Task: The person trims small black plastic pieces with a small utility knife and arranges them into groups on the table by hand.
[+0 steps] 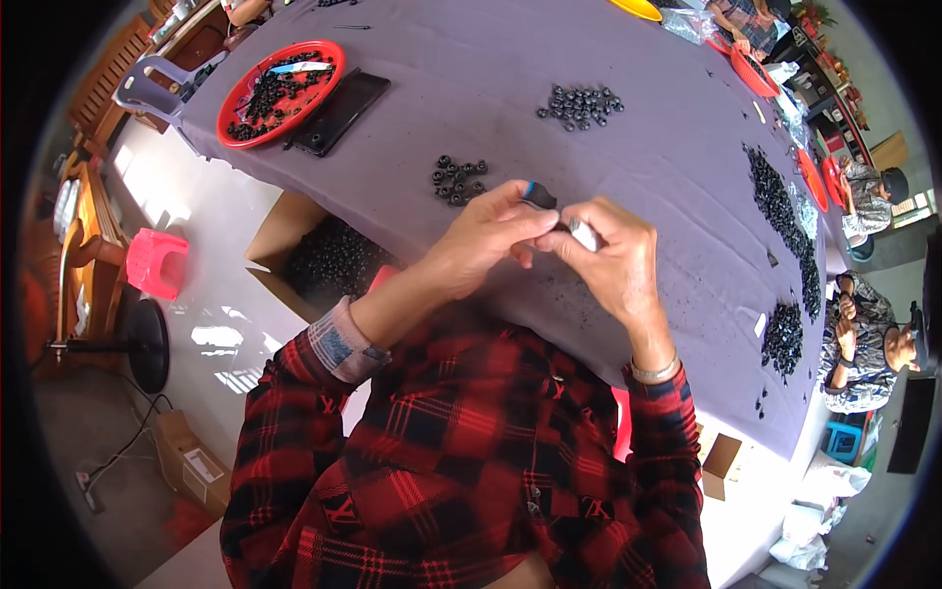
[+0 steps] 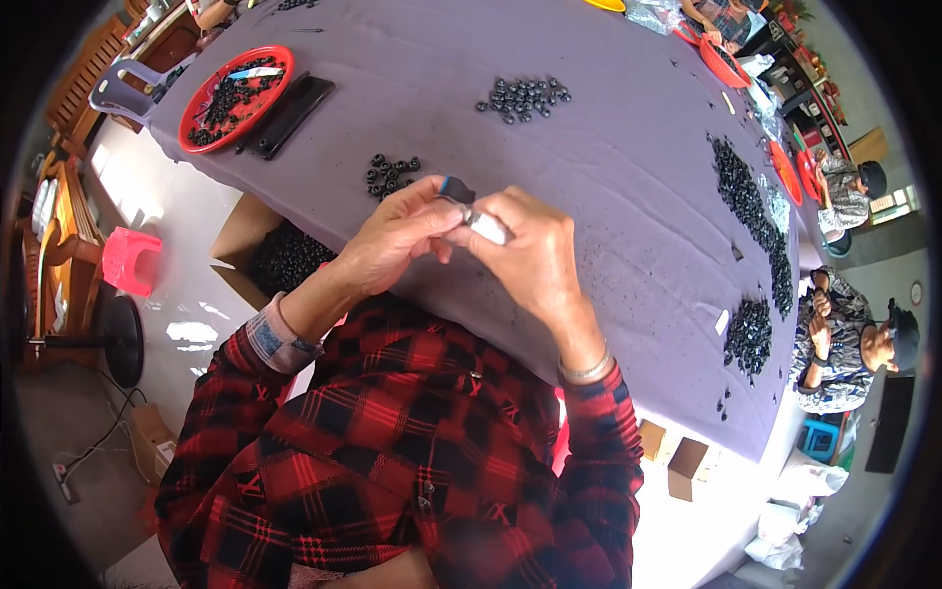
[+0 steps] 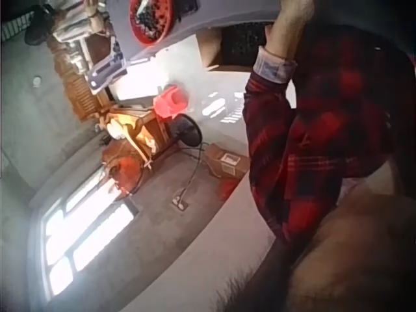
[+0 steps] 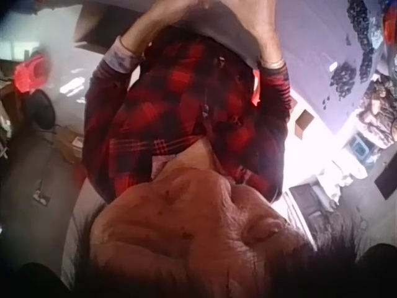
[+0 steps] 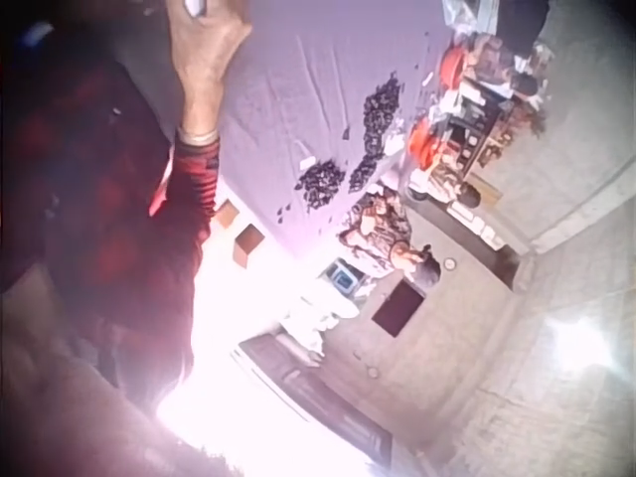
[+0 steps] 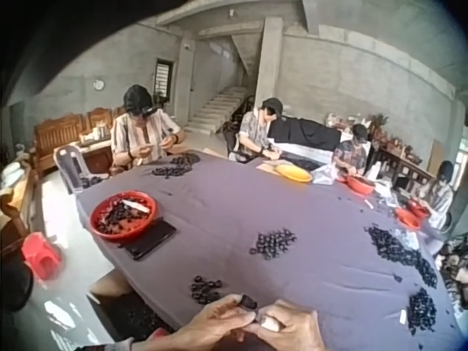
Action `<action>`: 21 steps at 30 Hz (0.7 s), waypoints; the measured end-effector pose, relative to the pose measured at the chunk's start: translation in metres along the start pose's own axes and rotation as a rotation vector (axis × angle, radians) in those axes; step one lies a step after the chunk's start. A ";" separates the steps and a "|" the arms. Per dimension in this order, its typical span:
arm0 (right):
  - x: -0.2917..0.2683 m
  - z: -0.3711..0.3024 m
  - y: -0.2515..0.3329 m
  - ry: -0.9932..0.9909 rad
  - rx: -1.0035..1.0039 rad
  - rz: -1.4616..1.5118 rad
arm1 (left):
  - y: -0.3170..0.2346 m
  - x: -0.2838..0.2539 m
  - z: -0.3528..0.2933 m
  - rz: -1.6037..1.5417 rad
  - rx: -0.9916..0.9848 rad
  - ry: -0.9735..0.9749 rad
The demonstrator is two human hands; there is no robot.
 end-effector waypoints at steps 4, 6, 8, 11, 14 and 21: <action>-0.003 -0.011 0.005 -0.017 -0.078 0.019 | -0.003 0.004 -0.002 -0.041 -0.089 0.166; -0.009 -0.012 0.003 -0.011 -0.057 0.126 | -0.004 0.009 -0.003 -0.013 -0.098 0.208; -0.006 -0.011 0.001 0.008 -0.046 0.223 | -0.007 0.009 -0.005 -0.113 -0.070 0.245; -0.001 -0.015 -0.009 0.003 -0.035 0.351 | -0.004 0.009 -0.006 -0.156 -0.063 0.223; 0.001 -0.018 -0.007 -0.063 -0.019 0.353 | -0.006 0.012 -0.009 -0.163 -0.046 0.184; -0.004 -0.020 0.002 -0.092 -0.019 0.262 | 0.001 0.013 -0.008 -0.238 -0.101 0.221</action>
Point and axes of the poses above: each hand's wrist, its own z-axis towards the middle knuckle, its own x-axis out of the palm, y = z × x, the point moved 4 cm from there along z, towards the middle knuckle, and after that the axes turned 3 degrees about -y, right-handed, at the moved point
